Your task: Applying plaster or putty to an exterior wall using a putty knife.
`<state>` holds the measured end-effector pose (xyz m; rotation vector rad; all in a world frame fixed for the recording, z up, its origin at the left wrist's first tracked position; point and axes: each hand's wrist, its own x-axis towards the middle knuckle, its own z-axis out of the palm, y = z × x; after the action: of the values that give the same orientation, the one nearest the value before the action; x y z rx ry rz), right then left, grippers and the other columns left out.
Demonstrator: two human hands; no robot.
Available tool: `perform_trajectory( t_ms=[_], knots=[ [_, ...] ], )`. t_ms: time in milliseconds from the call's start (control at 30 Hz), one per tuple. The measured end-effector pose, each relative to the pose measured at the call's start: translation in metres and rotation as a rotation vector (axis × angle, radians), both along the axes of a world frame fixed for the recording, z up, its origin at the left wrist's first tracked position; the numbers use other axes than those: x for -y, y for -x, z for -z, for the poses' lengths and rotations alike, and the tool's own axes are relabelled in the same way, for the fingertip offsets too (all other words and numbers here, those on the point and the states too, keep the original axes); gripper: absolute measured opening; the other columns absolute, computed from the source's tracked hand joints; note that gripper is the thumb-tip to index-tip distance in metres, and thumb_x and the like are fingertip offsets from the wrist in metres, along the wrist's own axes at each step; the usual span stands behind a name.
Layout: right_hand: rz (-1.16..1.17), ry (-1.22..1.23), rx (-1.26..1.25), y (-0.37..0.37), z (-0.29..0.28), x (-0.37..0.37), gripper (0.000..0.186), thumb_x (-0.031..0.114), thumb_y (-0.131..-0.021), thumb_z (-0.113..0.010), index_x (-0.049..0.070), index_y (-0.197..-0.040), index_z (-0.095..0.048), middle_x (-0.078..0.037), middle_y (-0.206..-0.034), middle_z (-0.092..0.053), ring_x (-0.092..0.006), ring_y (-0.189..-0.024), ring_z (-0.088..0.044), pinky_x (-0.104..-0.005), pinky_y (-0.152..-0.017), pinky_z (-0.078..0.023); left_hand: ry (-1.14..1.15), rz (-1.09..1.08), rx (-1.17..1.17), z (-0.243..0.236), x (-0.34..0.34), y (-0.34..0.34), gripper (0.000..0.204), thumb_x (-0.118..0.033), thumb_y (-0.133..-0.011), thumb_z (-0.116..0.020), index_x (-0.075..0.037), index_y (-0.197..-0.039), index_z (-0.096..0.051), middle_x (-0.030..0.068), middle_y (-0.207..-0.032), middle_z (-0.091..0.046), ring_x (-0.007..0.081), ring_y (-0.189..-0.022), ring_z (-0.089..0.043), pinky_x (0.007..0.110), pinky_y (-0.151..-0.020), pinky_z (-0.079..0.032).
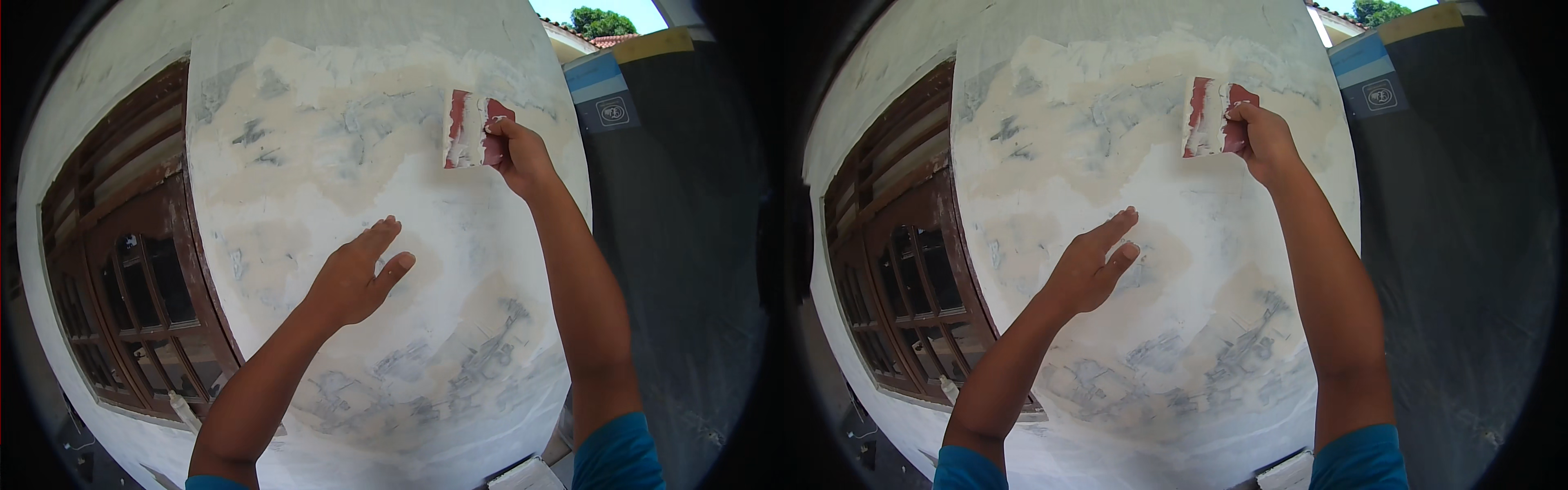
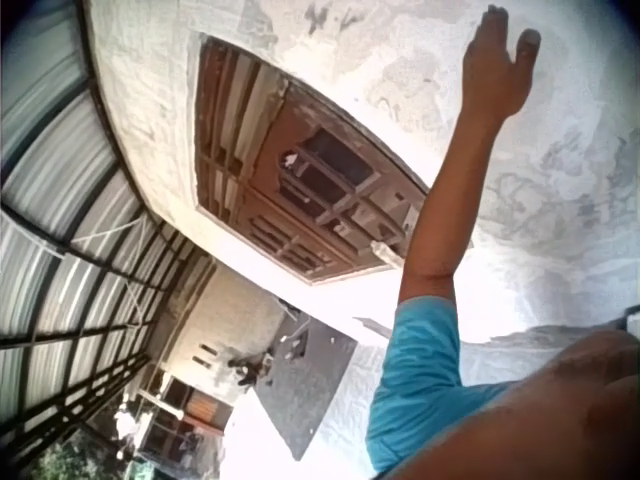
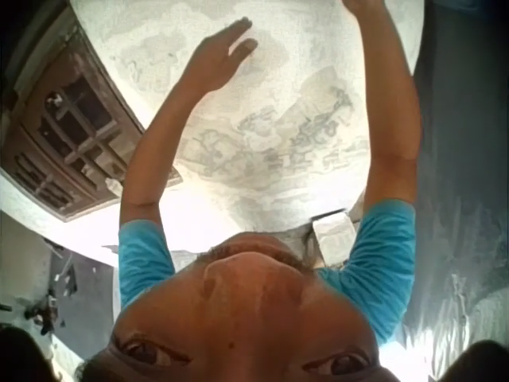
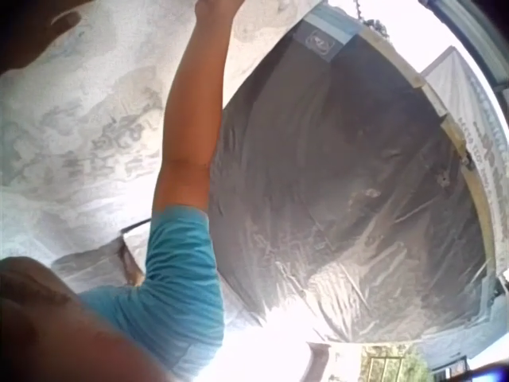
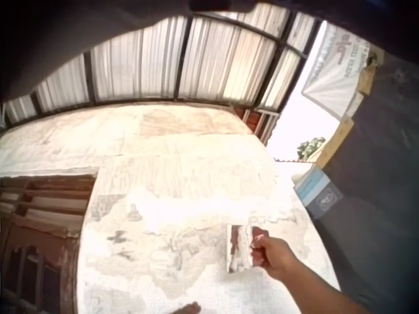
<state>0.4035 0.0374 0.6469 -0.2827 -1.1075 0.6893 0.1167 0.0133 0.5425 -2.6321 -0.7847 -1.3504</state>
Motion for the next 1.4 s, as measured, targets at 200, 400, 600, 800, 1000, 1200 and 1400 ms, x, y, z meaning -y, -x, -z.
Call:
perform_trajectory(
  t_ms=[200,400,600,800,1000,1200,1400],
  knots=[
    [0.348,-0.213,0.253,0.029,-0.095,-0.006,0.024,0.012,-0.082,-0.061,-0.007,-0.096,-0.064,-0.011,-0.086,-0.065,-0.0194,-0.072,-0.062,-0.0316,-0.069,-0.051,-0.581,-0.317,-0.484,-0.020,-0.027,-0.017,0.069,-0.053,-0.096,-0.051,0.006,-0.131,-0.052,0.0220,-0.136,-0.054,0.0326,-0.131,-0.048,0.040,-0.110,-0.039],
    [1.332,-0.572,0.691,0.060,-0.173,-0.013,0.029,0.017,-0.087,-0.057,0.004,-0.110,-0.069,-0.016,-0.093,-0.071,-0.0277,-0.081,-0.068,-0.0380,-0.076,-0.053,-0.595,-0.272,-0.634,-0.024,-0.046,-0.033,0.083,-0.065,-0.095,-0.039,0.012,-0.122,-0.055,0.0264,-0.131,-0.056,0.0364,-0.127,-0.051,0.041,-0.111,-0.037],
    [1.684,-0.494,0.912,0.066,-0.178,-0.045,0.023,0.008,-0.089,-0.053,0.006,-0.105,-0.070,-0.015,-0.099,-0.071,-0.0319,-0.089,-0.069,-0.0411,-0.079,-0.056,-0.624,-0.347,-0.716,-0.030,-0.056,-0.055,0.078,-0.063,-0.093,-0.047,0.011,-0.111,-0.062,0.0259,-0.121,-0.063,0.0349,-0.118,-0.059,0.040,-0.107,-0.042],
    [1.491,-0.563,1.095,0.120,-0.083,-0.053,0.027,0.003,-0.085,-0.053,0.000,-0.109,-0.064,-0.020,-0.099,-0.069,-0.0347,-0.089,-0.067,-0.0413,-0.081,-0.054,-0.746,-0.386,-0.669,-0.021,-0.070,-0.039,0.079,-0.064,-0.093,-0.045,0.012,-0.100,-0.065,0.0281,-0.116,-0.064,0.0375,-0.113,-0.061,0.043,-0.106,-0.042],
    [1.649,-0.528,0.679,0.051,-0.159,-0.037,0.018,0.008,-0.083,-0.059,0.006,-0.096,-0.072,-0.015,-0.088,-0.072,-0.0312,-0.080,-0.069,-0.0405,-0.071,-0.056,-0.759,-0.340,-0.721,-0.024,-0.068,-0.062,0.080,-0.065,-0.093,-0.044,0.012,-0.099,-0.066,0.0289,-0.115,-0.064,0.0380,-0.113,-0.061,0.043,-0.106,-0.042],
    [1.632,-0.696,1.052,0.148,-0.088,-0.058,0.022,0.013,-0.092,-0.050,0.009,-0.093,-0.071,-0.013,-0.084,-0.069,-0.0308,-0.081,-0.068,-0.0396,-0.071,-0.054,-0.719,-0.382,-0.702,-0.025,-0.067,-0.047,0.081,-0.065,-0.093,-0.043,0.013,-0.100,-0.066,0.0285,-0.116,-0.064,0.0375,-0.113,-0.061,0.043,-0.106,-0.042],
    [1.580,-0.523,0.745,0.083,-0.152,-0.015,0.028,0.004,-0.081,-0.054,0.004,-0.103,-0.072,-0.020,-0.088,-0.070,-0.0351,-0.080,-0.067,-0.0424,-0.075,-0.054,-0.794,-0.346,-0.695,-0.022,-0.071,-0.054,0.083,-0.066,-0.093,-0.043,0.014,-0.108,-0.063,0.0284,-0.117,-0.064,0.0371,-0.115,-0.061,0.041,-0.107,-0.042]
  ],
)
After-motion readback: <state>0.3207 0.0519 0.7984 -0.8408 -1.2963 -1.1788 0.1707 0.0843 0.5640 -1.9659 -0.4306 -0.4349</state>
